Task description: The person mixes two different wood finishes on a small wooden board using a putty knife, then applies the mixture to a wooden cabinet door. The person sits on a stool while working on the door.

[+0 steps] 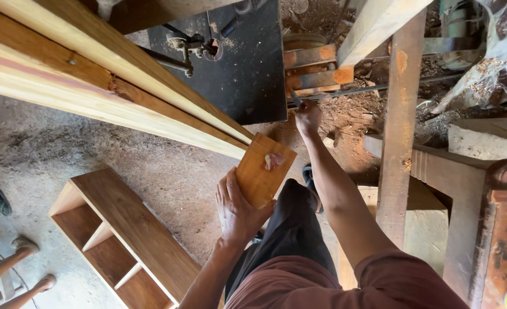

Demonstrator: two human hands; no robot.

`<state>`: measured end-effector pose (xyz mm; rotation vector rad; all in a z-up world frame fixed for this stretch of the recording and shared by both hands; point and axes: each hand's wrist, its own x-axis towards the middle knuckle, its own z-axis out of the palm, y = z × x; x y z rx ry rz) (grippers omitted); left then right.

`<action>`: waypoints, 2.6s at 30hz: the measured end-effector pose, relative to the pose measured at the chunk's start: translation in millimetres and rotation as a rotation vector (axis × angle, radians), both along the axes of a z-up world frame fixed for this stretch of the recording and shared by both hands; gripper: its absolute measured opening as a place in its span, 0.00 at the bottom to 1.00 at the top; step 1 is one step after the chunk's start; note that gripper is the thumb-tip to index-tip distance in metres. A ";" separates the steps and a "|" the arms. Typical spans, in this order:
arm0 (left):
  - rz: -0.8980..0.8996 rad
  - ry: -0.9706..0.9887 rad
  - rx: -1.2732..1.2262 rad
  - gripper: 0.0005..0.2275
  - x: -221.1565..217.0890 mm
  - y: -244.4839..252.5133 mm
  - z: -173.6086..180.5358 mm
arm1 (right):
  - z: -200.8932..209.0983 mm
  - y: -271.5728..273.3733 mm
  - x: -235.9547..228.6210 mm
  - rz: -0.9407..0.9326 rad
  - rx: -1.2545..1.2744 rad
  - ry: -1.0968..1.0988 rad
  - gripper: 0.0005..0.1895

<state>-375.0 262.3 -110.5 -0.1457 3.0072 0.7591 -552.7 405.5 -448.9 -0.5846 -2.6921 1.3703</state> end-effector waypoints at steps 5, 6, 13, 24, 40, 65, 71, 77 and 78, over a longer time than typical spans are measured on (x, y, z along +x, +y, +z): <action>0.058 -0.057 0.008 0.48 17.3 -1.4 2.2 | 17.6 14.1 16.9 -0.065 -0.077 0.161 0.08; 0.065 -0.063 0.019 0.48 20.2 -0.3 4.2 | 29.1 24.1 22.7 -0.070 -0.041 0.194 0.08; 0.071 -0.035 0.095 0.49 50.6 -7.7 34.4 | 183.7 85.6 98.4 -0.019 -0.026 0.163 0.10; 0.053 0.292 0.160 0.50 145.3 -82.3 63.3 | 430.4 10.7 267.8 0.450 0.308 0.435 0.11; 0.451 0.304 0.141 0.51 297.1 -287.0 100.6 | 475.3 -234.2 368.1 1.054 0.456 0.702 0.14; 0.804 0.216 0.028 0.48 163.9 -534.5 85.3 | 455.0 -535.6 154.6 1.482 0.349 0.664 0.15; 0.822 0.246 0.036 0.49 85.4 -601.2 109.6 | 456.8 -609.2 89.5 1.334 0.288 0.514 0.14; 0.839 0.214 0.048 0.49 19.5 -679.2 119.6 | 466.1 -668.4 39.8 1.321 0.250 0.396 0.12; 0.823 0.216 0.042 0.49 9.7 -693.8 120.1 | 465.7 -683.4 27.1 1.318 0.254 0.333 0.11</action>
